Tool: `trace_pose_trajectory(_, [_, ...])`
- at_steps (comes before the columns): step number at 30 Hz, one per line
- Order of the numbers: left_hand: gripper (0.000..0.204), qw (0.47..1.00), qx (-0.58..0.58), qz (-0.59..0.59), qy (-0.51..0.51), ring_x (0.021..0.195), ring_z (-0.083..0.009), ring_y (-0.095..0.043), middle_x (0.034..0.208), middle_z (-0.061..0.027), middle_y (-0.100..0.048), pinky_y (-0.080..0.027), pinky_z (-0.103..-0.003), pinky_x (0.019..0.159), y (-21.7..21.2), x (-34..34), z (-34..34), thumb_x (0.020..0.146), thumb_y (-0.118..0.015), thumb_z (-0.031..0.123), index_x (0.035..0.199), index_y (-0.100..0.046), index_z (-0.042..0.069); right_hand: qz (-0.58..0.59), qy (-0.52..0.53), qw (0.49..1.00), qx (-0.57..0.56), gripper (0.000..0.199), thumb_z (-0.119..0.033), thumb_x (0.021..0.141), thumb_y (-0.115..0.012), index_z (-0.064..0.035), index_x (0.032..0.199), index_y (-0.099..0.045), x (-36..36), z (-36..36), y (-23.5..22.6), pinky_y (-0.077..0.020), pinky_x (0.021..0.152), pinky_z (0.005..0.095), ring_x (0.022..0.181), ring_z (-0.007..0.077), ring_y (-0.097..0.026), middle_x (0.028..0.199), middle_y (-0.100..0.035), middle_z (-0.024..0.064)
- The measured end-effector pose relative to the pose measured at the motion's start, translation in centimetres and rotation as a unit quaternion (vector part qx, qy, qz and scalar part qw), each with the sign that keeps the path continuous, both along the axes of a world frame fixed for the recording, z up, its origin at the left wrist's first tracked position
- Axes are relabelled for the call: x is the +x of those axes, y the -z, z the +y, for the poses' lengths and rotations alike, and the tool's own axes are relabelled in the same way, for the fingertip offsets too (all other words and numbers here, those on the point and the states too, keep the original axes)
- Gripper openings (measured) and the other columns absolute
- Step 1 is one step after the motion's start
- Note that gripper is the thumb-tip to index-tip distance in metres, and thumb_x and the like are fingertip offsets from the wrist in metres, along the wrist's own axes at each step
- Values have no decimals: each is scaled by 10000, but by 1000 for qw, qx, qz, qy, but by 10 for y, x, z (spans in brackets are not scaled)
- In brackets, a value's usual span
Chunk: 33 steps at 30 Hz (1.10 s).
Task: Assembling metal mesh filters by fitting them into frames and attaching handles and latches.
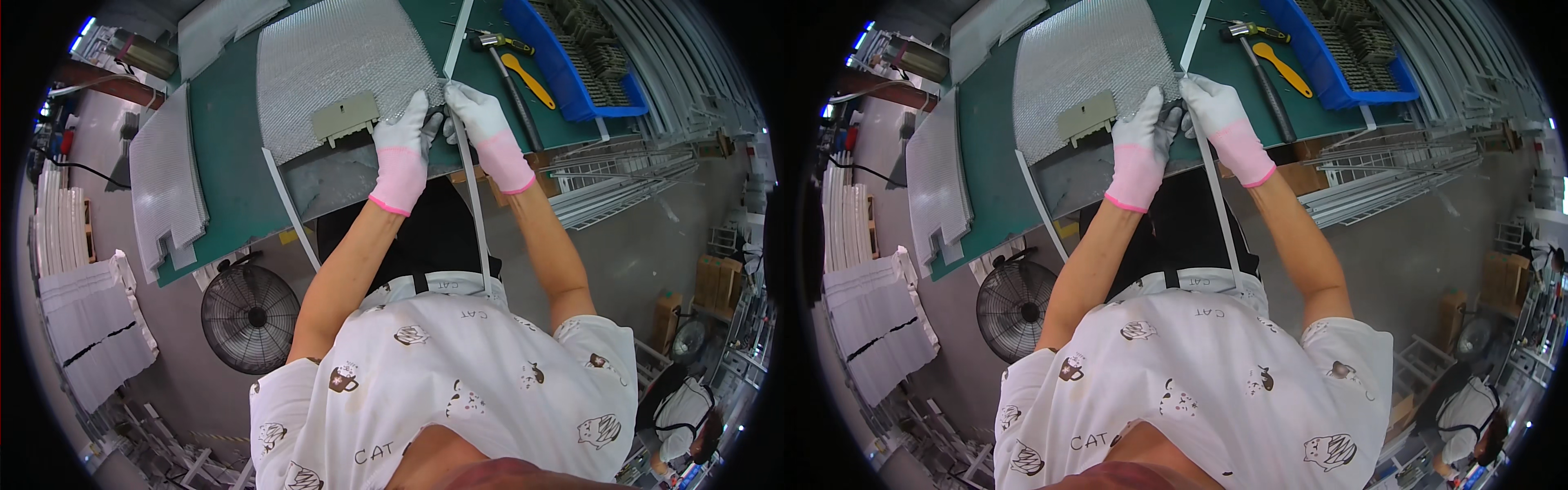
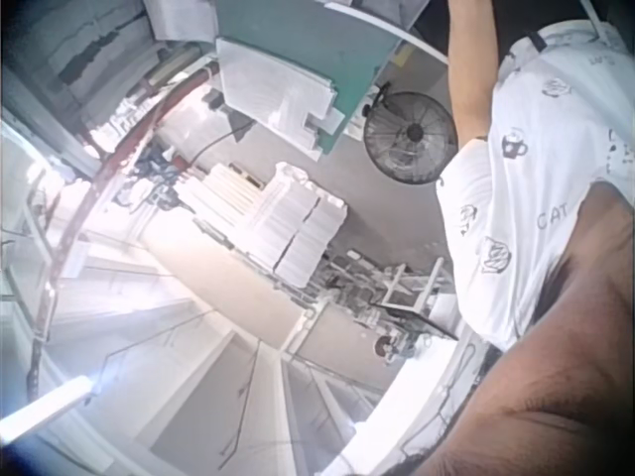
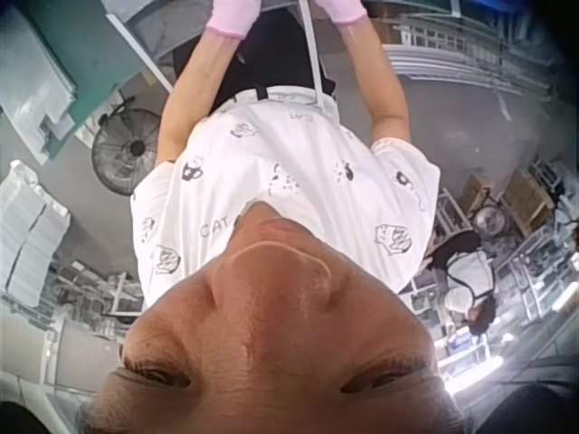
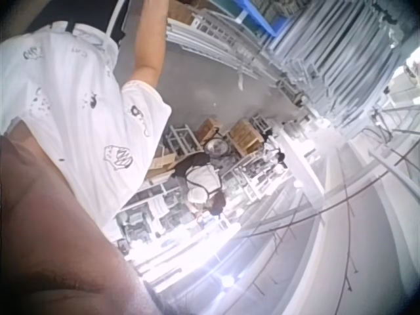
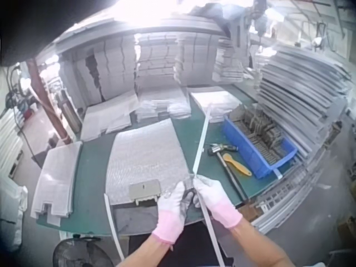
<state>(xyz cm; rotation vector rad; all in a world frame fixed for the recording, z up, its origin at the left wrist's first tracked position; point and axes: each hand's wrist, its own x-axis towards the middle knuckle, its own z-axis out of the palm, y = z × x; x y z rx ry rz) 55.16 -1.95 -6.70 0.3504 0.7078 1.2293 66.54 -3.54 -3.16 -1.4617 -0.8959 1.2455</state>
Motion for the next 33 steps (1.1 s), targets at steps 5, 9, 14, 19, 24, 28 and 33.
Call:
trace_pose_trajectory(5, [137, 999, -24, -11, -24, 851, -158, -591, 960, -49, -610, -515, -307, 740, -4, 1, 0, 868, -641, 67, 990, -578, 63, 12, 16, 999, 27, 439, -293, 912, -545, 35, 1204, -559, 1, 1, 2, -439, 469, 226, 504, 69, -500, 659, -541, 0])
trace_pose_trajectory(9, [141, 999, -25, -23, -18, 841, -154, -586, 953, -39, -608, -517, -316, 756, -2, 0, 1, 860, -648, 57, 981, -578, 76, -26, 30, 999, 12, 420, -295, 906, -549, 23, 1178, -586, -4, 3, 3, -445, 471, 233, 514, 80, -525, 682, -575, 31])
trace_pose_trajectory(14, [164, 999, -13, -33, -26, 837, -146, -597, 976, -58, -621, -525, -297, 732, 0, 1, 2, 860, -662, 96, 992, -583, 40, -136, 35, 990, 22, 417, -297, 895, -562, 33, 1148, -604, -6, 9, 8, -447, 489, 231, 528, 85, -548, 692, -601, 59])
trace_pose_trajectory(19, [164, 999, -9, -37, -15, 823, -150, -605, 956, -59, -626, -527, -300, 728, 5, -2, 3, 863, -662, 105, 988, -588, 28, 19, -57, 998, -18, 427, -298, 883, -592, 31, 1155, -596, 5, 7, 2, -473, 590, 239, 621, 109, -589, 754, -638, 46])
trace_pose_trajectory(24, [157, 1000, -1, -7, -10, 811, -148, -606, 947, -48, -627, -522, -282, 686, 3, 3, 2, 862, -669, 126, 969, -592, 41, -8, -52, 998, 34, 420, -299, 875, -615, 32, 1133, -604, 5, 14, 16, -456, 756, 236, 822, 102, -583, 846, -652, 51])
trace_pose_trajectory(28, [153, 996, -35, -79, 23, 864, -134, -586, 953, -51, -619, -498, -273, 740, 8, -7, 7, 876, -653, 136, 969, -600, 28, 12, -80, 996, 38, 405, -304, 883, -611, 38, 1100, -610, 5, 16, 11, -419, 836, 235, 920, 87, -547, 934, -643, 49])
trace_pose_trajectory(33, [192, 998, 13, 55, 16, 803, -111, -578, 921, -33, -626, -488, -253, 693, -4, -4, -5, 855, -686, 172, 957, -614, 25, -25, -80, 996, 17, 424, -302, 899, -592, 44, 1143, -578, -3, 22, 6, -420, 833, 249, 928, 100, -539, 1007, -624, 46])
